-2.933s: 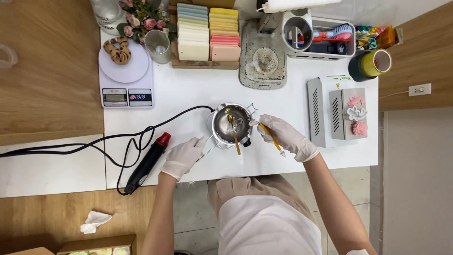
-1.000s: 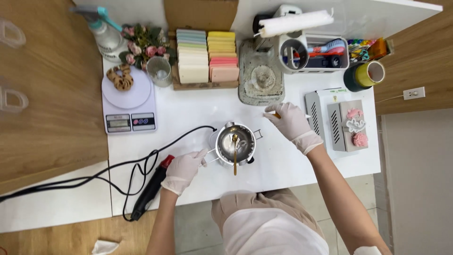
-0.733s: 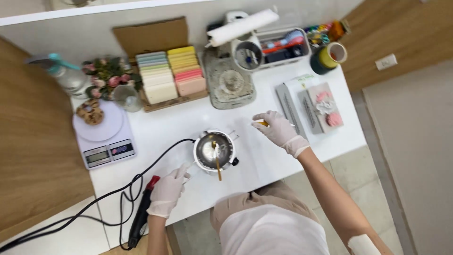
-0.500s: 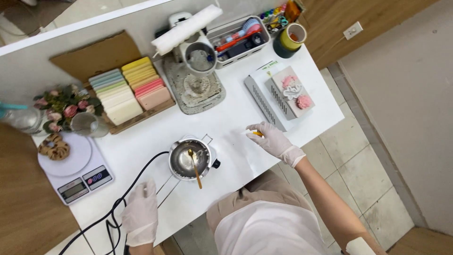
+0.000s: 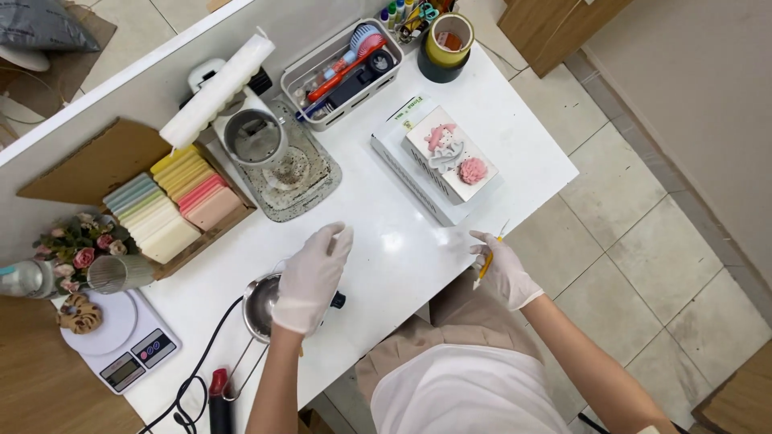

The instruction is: Measure ingredients, melt wax components, combine scenting oils, and shape candles using studio equipment.

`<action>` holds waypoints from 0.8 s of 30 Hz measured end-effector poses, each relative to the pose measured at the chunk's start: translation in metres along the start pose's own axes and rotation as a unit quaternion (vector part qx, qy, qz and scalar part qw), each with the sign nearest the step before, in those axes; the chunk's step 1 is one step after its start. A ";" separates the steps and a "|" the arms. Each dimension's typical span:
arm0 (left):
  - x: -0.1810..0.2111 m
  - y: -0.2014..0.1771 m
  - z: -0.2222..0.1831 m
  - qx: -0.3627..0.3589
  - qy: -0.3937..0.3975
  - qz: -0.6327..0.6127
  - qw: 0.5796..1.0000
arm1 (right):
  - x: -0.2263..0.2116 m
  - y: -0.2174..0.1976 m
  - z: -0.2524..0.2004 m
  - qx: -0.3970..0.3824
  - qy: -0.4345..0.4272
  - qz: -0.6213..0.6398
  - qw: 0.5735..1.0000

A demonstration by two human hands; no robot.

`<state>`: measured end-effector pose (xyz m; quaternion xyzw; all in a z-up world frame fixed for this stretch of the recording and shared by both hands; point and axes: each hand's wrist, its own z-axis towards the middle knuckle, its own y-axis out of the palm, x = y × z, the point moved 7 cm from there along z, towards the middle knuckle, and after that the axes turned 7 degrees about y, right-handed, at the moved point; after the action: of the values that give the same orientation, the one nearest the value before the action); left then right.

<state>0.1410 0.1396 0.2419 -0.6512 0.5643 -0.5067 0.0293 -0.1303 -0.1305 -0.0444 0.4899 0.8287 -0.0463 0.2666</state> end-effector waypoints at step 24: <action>-0.021 0.146 0.343 0.037 -0.167 -0.015 0.985 | -0.016 -0.042 0.167 -0.075 0.275 0.144 0.948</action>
<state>0.2791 -0.0805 -0.0265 -0.7334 0.5227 -0.4117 0.1390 -0.0934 -0.2214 -0.1865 0.5759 0.7918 0.1915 0.0686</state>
